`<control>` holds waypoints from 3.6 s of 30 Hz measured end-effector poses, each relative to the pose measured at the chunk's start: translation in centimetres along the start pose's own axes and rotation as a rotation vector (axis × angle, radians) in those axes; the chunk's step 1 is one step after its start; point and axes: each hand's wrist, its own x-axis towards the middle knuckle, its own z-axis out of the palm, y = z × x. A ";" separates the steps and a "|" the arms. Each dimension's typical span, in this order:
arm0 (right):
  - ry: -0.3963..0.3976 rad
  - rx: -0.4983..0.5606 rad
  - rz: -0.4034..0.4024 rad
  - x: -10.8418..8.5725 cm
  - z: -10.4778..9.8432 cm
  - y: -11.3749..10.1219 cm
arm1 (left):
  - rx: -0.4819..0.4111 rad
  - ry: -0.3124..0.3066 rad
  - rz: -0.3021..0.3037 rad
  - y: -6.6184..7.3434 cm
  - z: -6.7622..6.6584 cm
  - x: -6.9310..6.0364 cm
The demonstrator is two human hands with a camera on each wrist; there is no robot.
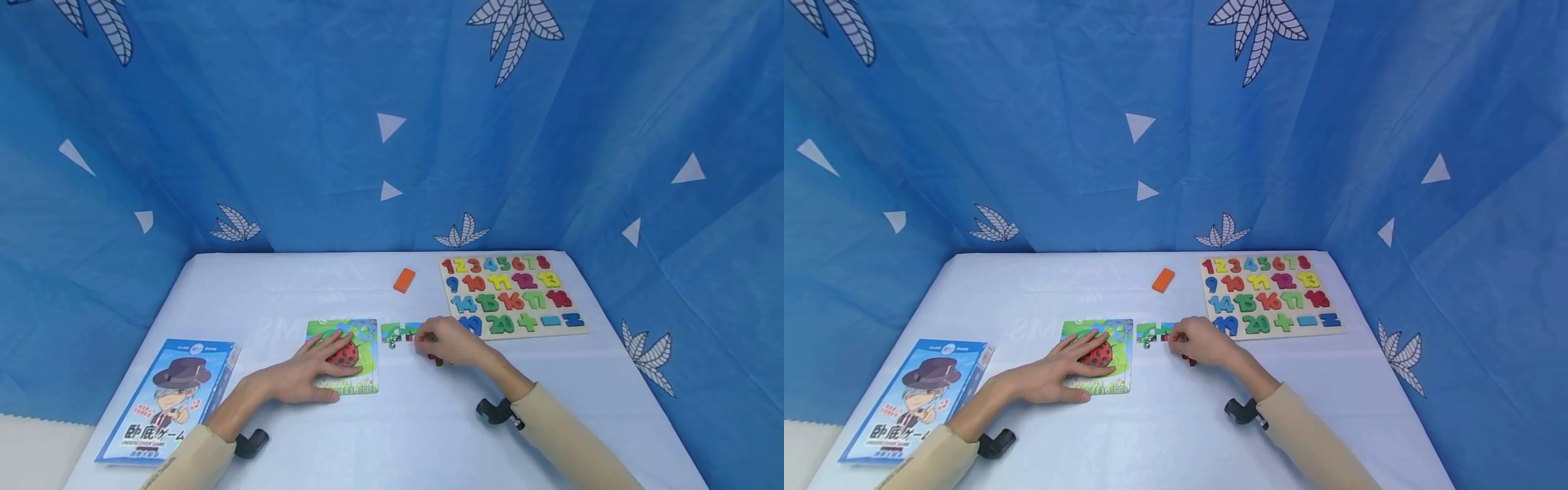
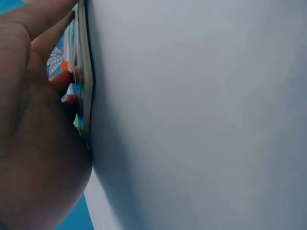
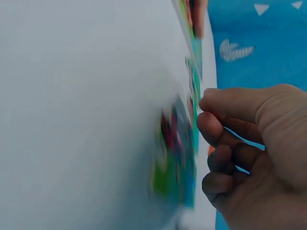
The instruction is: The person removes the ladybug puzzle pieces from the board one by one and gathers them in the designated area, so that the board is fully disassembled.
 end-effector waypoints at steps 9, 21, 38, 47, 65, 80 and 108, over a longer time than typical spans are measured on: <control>-0.001 -0.048 -0.151 2.9 3.2 -4.6 | 0.018 0.031 0.020 0.0 -0.1 -0.1; -0.017 -0.242 -0.257 6.3 6.9 -8.2 | 0.005 0.020 -0.038 -0.6 -0.7 -0.9; -0.022 -0.346 -0.210 6.8 7.2 -8.7 | -0.039 -0.055 -0.033 -1.1 -1.0 -1.1; -0.025 -0.312 -0.191 6.8 7.1 -8.9 | -0.036 -0.064 -0.044 -1.1 -1.1 -1.0; -0.043 -0.188 -0.139 7.6 6.9 -9.0 | -0.019 -0.051 -0.047 -1.3 -0.7 -1.0; -0.043 -0.027 -0.105 7.9 6.7 -9.1 | -0.053 -0.044 -0.073 -1.1 -0.8 -1.0; -0.023 0.237 -0.163 7.5 5.1 -9.7 | -0.041 -0.043 -0.056 -1.1 -1.1 -0.9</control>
